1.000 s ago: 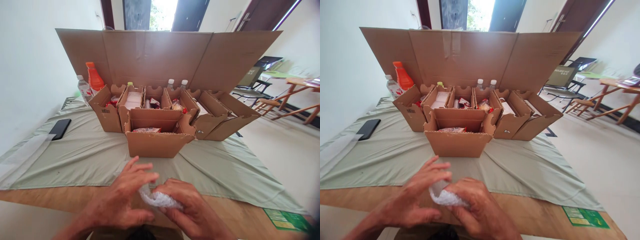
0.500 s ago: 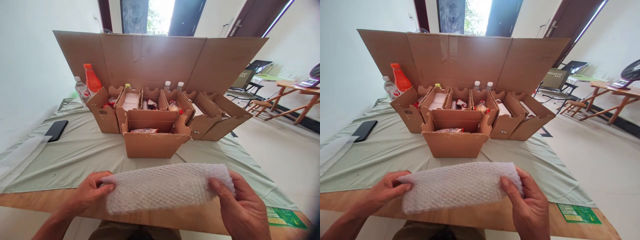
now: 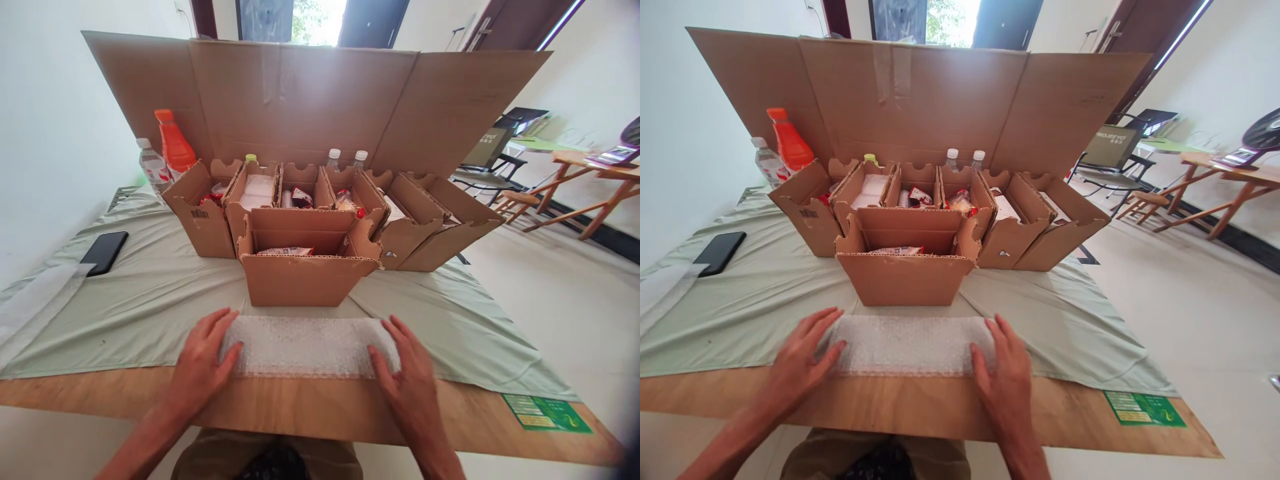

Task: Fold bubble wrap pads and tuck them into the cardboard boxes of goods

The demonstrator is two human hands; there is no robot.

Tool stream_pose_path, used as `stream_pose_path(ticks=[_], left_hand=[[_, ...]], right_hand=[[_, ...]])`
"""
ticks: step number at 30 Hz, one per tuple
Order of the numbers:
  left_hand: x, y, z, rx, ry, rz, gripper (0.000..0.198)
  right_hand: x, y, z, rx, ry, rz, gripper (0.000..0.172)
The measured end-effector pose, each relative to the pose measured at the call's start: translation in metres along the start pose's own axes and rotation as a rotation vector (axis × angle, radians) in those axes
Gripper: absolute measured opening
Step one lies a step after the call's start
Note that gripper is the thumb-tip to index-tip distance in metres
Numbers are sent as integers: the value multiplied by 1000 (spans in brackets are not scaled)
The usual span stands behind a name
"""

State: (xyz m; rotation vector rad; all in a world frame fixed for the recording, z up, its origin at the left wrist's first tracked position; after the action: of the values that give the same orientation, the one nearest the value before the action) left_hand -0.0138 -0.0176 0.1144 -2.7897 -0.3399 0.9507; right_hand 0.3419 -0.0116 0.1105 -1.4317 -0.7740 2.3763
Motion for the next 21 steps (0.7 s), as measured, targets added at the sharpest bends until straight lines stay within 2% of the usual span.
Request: stream_pose_path(ticks=[2,5,7,8,10,12,17,19,21], left_hand=[[24,9,-16,137,3,98,47],[60,17,-26,309,-133,251,53],[73,17,-20,350,-295,318,53],[76,16,-15,356,-381,354,54],[76,15,-7,370,-524,416,54],[72,15,-4,393,-599,458,54],[69,17,-4,402,-622,449,54],[71,17,-4,394,-615,444,54],[71,17,-5,386,-611,450,54]], right_hand=[[18,-6,37,-101,-30,70,43],[57,-11,89,-228,-47,306,47],[78,-11,105,-255,-53,456,47],[84,-11,105,-255,-51,503,46],[85,-9,91,-256,-29,538,46],[76,-5,62,-255,17,536,47],[34,6,-25,-146,190,437,49],[21,10,-46,-94,250,396,50],[15,13,-56,-67,287,367,50]])
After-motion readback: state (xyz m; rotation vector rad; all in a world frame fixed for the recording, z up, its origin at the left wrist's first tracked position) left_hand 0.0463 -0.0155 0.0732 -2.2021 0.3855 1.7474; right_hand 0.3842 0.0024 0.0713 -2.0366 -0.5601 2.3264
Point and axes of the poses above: each hand's wrist, its own y-axis away from the middle knuckle, its own x-axis out of the palm, z = x × y, the point moved 5 cm from there along -y, towards the middle knuckle, and after that the axes turned 4 degrees about -x, right-handed, at the moved point
